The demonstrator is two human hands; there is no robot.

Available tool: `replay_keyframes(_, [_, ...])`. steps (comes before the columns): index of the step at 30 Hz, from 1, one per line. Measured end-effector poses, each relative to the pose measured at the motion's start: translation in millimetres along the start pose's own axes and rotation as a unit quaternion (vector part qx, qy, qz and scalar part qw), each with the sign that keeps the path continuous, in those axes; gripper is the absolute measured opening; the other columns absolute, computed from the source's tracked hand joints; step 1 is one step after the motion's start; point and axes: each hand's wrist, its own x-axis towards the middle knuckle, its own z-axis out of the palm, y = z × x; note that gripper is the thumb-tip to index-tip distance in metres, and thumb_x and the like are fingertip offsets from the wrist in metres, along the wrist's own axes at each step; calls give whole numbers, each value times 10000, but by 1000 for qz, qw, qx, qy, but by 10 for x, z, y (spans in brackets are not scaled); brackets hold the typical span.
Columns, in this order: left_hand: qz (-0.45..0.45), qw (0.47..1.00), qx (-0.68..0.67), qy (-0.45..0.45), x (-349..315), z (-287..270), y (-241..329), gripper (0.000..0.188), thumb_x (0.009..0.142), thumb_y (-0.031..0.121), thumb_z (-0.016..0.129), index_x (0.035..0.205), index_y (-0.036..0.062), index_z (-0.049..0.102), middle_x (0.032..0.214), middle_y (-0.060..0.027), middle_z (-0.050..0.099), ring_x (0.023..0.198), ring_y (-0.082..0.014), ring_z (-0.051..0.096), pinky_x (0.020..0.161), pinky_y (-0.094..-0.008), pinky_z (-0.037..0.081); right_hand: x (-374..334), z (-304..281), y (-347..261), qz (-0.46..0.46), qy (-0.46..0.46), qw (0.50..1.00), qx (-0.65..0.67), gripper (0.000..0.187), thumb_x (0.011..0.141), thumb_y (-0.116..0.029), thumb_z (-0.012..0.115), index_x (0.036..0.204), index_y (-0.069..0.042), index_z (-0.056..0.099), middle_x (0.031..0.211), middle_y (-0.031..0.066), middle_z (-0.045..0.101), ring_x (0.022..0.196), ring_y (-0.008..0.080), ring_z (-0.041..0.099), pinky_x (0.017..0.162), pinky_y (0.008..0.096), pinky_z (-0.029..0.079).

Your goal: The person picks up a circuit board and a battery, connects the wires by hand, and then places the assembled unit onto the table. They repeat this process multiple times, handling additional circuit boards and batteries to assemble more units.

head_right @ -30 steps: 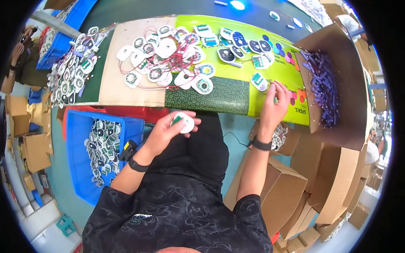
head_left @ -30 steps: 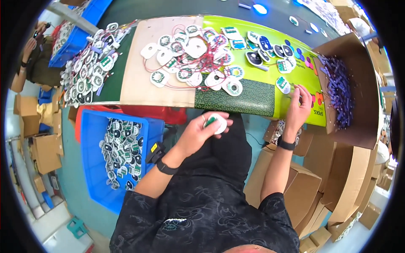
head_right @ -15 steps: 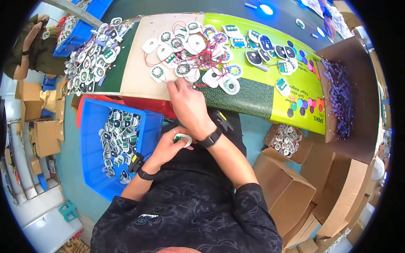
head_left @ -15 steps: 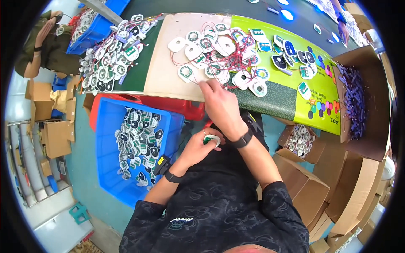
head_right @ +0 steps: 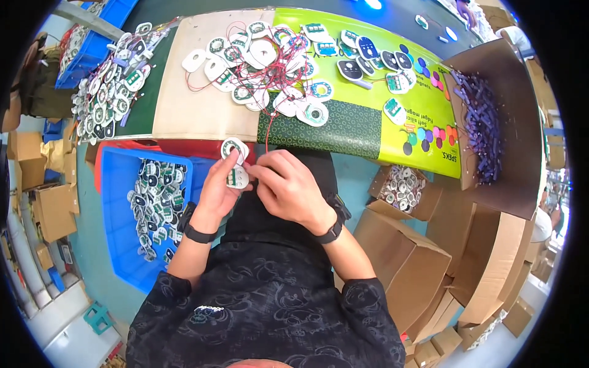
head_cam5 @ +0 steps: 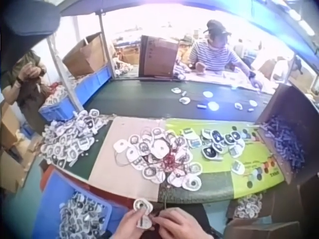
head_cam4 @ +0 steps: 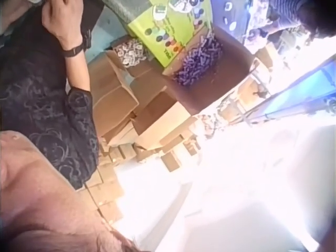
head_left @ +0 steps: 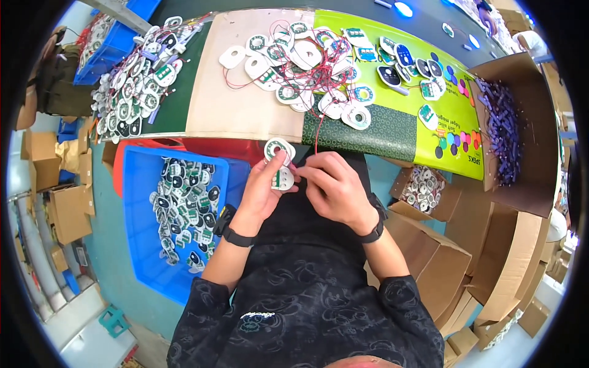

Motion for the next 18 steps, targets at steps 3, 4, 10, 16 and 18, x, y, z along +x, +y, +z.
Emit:
replay_keyframes(3, [24, 1000, -1, -1, -31, 10, -163, 280, 971, 261, 649, 1135, 35, 650, 873, -58, 691, 747, -163, 687, 634, -313, 586, -161, -36, -49, 111, 60, 989, 71, 284, 820, 91, 605, 1069, -24, 678, 991, 118, 627, 958, 253, 650, 802, 331, 544])
replay_keyframes(4, [59, 996, 56, -23, -75, 55, -238, 251, 964, 226, 658, 1116, 26, 667, 893, -58, 699, 756, -151, 685, 644, -306, 587, -180, 35, -32, 167, 133, 965, 152, 309, 849, 87, 602, 1138, -15, 641, 1101, 123, 569, 977, 233, 648, 818, 318, 551])
replay_keyframes(10, [110, 977, 171, -65, -244, 197, -577, 188, 946, 124, 681, 1082, -3, 708, 915, -47, 713, 815, -102, 663, 700, -256, 559, 17, -31, -12, 370, 247, 781, 439, 392, 970, -27, 582, 1344, 19, 471, 1168, 99, 614, 857, 139, 639, 699, 242, 519])
replay_keyframes(16, [103, 963, 233, -91, -188, 64, -587, 252, 958, 134, 663, 1150, -30, 667, 886, -76, 705, 807, -134, 675, 692, -281, 572, -112, -313, 273, 423, 179, 798, 390, 196, 1028, -185, 559, 1123, -45, 657, 733, -35, 605, 495, -9, 350, 446, 171, 250])
replay_keyframes(18, [104, 957, 262, -67, -165, 68, -500, 264, 979, 113, 621, 1193, -40, 635, 847, -86, 696, 798, -155, 685, 689, -293, 581, -174, -449, 334, 438, 176, 802, 365, 212, 1033, -206, 552, 1109, -47, 669, 749, -37, 617, 505, -6, 374, 453, 163, 261])
